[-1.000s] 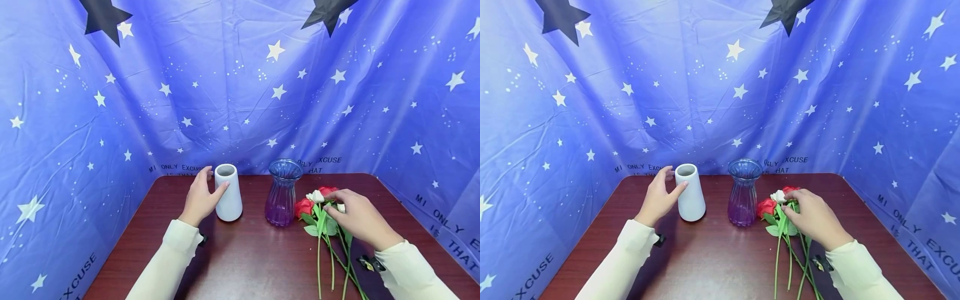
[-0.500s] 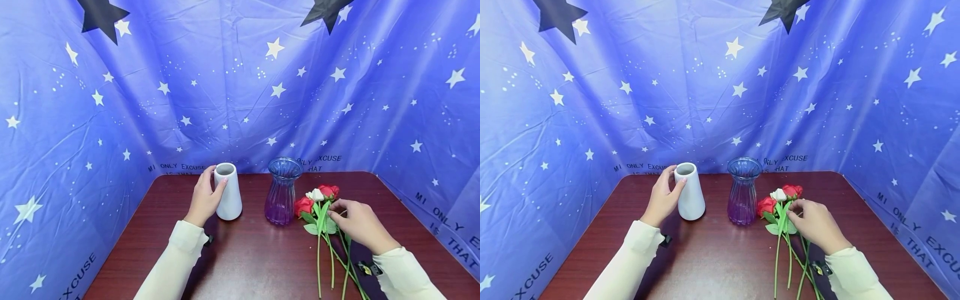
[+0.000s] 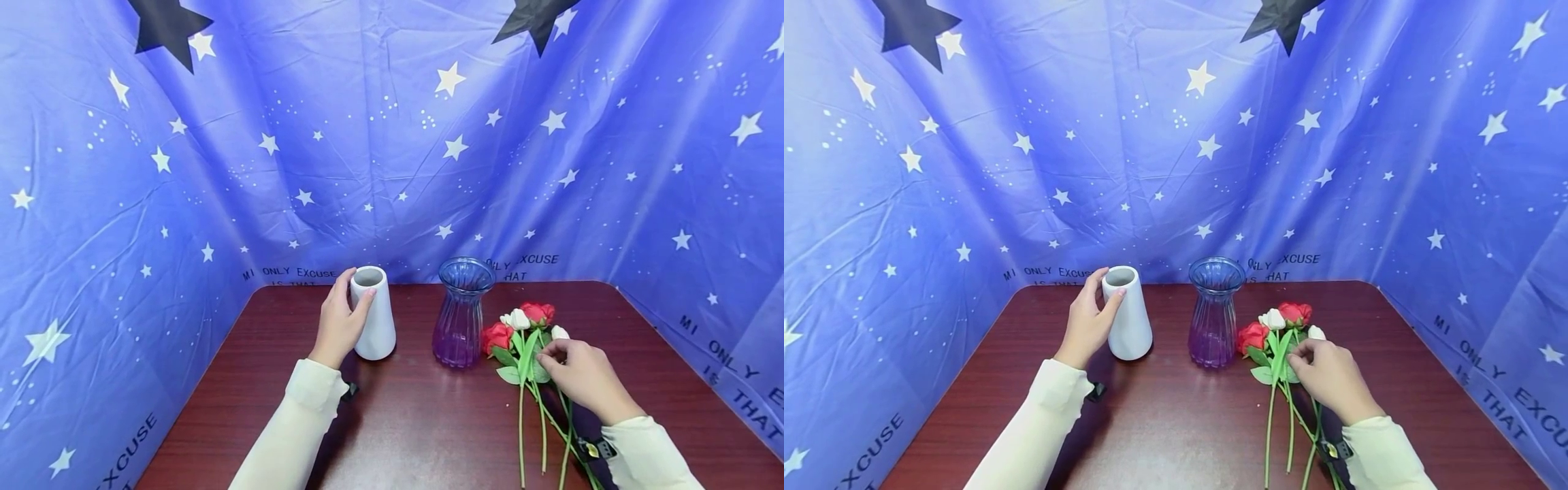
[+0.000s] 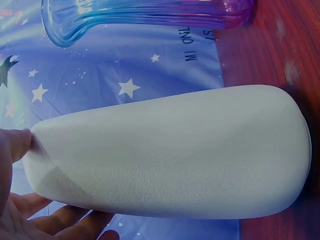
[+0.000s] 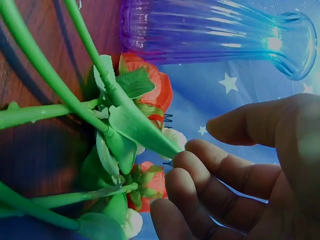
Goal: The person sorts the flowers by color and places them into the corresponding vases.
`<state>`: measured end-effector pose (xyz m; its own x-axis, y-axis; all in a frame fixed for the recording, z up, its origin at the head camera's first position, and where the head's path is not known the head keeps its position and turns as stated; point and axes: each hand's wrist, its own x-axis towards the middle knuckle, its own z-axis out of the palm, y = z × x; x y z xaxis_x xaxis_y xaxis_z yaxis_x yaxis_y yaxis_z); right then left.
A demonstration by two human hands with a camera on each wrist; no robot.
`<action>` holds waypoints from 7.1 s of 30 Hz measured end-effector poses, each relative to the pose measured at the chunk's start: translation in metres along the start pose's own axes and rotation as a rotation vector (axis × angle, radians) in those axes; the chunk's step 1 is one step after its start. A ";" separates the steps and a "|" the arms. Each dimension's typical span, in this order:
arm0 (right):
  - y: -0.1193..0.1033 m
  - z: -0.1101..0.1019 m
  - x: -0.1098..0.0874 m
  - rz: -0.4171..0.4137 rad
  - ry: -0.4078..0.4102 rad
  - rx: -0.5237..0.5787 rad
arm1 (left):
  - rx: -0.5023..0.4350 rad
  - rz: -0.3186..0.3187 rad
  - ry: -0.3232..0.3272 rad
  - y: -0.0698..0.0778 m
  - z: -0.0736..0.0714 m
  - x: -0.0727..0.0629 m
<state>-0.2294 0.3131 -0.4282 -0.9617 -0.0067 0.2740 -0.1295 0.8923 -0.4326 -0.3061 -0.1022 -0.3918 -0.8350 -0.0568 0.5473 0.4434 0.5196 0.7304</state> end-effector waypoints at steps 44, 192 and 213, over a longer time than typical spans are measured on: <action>0.055 0.000 -0.001 0.308 -0.247 -0.044 | 0.017 -0.041 0.008 -0.013 0.009 -0.008; -0.178 -0.056 0.058 -0.318 0.469 0.320 | 0.030 -0.058 -0.047 -0.020 0.011 -0.006; -0.202 -0.058 0.067 -0.349 0.500 0.425 | 0.018 -0.088 -0.034 -0.023 0.013 -0.005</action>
<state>-0.2539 0.1589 -0.2726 -0.6363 0.0391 0.7705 -0.5872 0.6232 -0.5166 -0.3160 -0.1027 -0.4163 -0.8810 -0.0741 0.4673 0.3624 0.5291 0.7672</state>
